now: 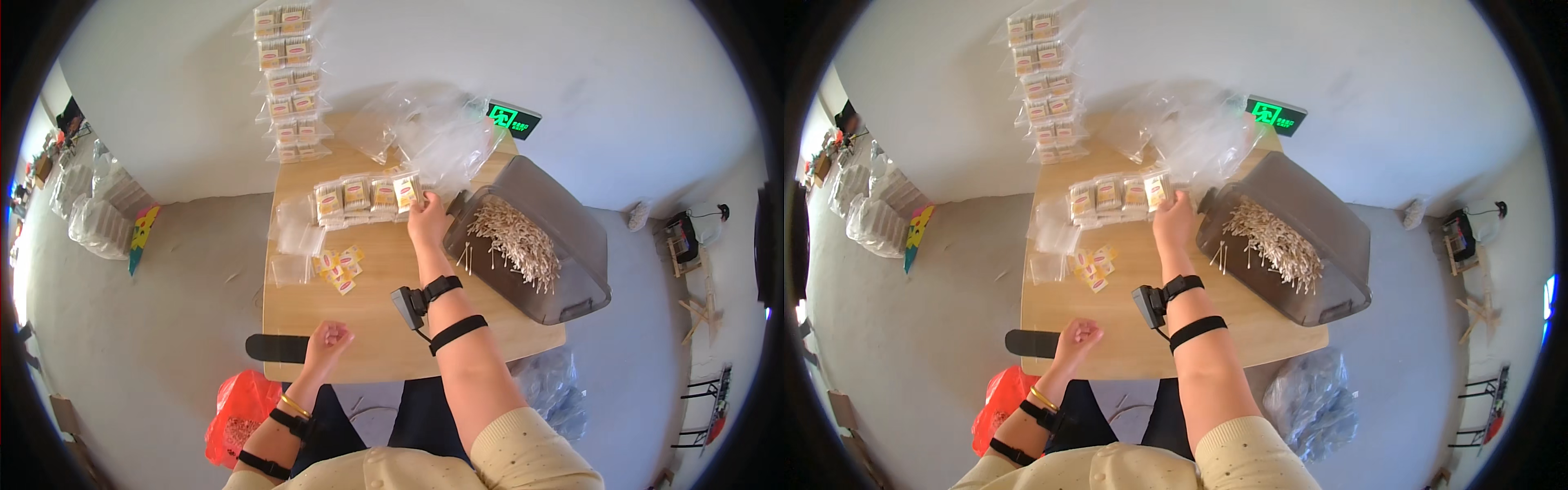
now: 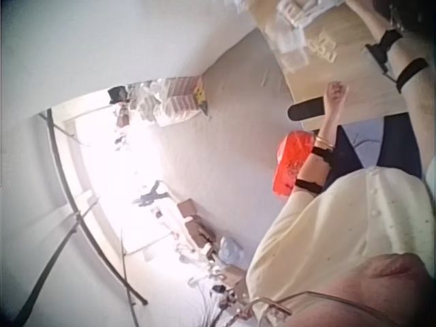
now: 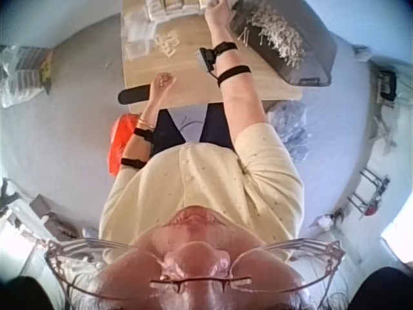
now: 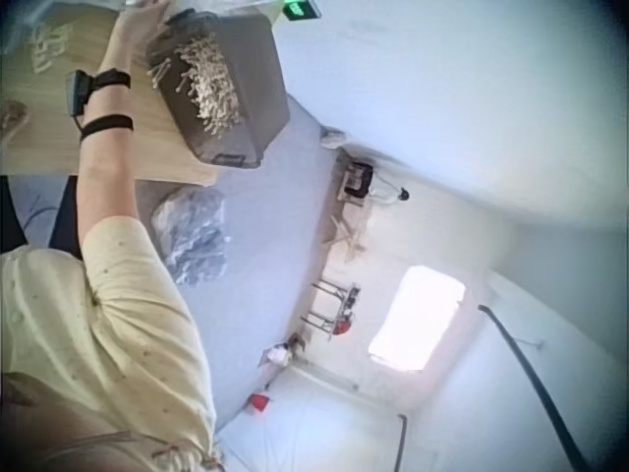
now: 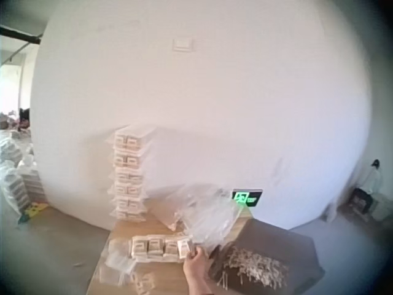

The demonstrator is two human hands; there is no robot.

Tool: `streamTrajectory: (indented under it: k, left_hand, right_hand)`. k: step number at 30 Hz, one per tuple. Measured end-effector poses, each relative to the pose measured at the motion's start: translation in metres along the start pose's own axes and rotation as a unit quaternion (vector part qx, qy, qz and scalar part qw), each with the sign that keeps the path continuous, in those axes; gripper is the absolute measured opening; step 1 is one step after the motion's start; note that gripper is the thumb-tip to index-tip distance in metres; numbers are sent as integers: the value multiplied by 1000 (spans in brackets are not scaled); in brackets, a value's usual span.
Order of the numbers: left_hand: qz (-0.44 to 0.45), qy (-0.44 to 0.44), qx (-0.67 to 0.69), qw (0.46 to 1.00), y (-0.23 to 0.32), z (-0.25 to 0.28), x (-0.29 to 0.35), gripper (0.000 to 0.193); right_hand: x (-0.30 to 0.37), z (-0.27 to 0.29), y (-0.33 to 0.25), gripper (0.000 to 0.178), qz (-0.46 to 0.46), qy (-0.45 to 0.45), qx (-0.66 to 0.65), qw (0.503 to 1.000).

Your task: Manually sorting and placing cotton swabs and packets into plastic bags at a packaging station.

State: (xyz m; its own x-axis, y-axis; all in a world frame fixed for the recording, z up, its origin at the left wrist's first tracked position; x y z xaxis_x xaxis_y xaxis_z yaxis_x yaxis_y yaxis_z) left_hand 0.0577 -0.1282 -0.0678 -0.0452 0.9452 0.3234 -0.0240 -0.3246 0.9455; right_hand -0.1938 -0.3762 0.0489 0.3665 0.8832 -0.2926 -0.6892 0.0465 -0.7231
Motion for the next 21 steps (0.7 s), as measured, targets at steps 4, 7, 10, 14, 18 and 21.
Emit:
streamTrajectory:
  k: [4, 7, 10, 14, 18, 21]
  left_hand:
    - [-6, 11, -19, 1000, 1, 16, 12, 28]
    - [-14, -34, -27, 999, 5, -13, 6, 27]
    - [-8, -27, -37, 999, 9, 0, 15, 25]
    - [-28, -40, -33, 998, 12, -5, 14, 24]
    - [-32, -58, -47, 997, 14, -11, 15, 23]
    - [-19, -63, 30, 997, 7, -2, 11, 21]
  right_hand:
    - [1, -4, -43, 53, 34, -28, 63, 997]
    - [-61, -16, 40, 57, -100, -72, -92, 988]
    - [-56, -45, 37, 65, -281, -95, -336, 894]
    - [-70, -38, 34, 73, -346, -26, -481, 805]
    - [-90, -12, 16, 75, -298, -36, -481, 824]
    - [-85, 26, -48, 70, -163, -47, -528, 832]
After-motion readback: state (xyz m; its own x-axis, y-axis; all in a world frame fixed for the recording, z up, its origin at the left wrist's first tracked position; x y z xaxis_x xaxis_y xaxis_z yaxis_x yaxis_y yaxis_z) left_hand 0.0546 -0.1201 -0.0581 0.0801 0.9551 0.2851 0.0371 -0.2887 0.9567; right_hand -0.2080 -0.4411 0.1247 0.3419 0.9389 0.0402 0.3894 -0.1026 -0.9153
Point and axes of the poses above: each hand's wrist, its own x-axis away from the middle knuckle, its own z-axis out of the back of the hand, y = z × x, the point moved 8 cm from there along -x, towards the middle knuckle, and after that the axes turned 1 degree about z, right-handed, at the moved point
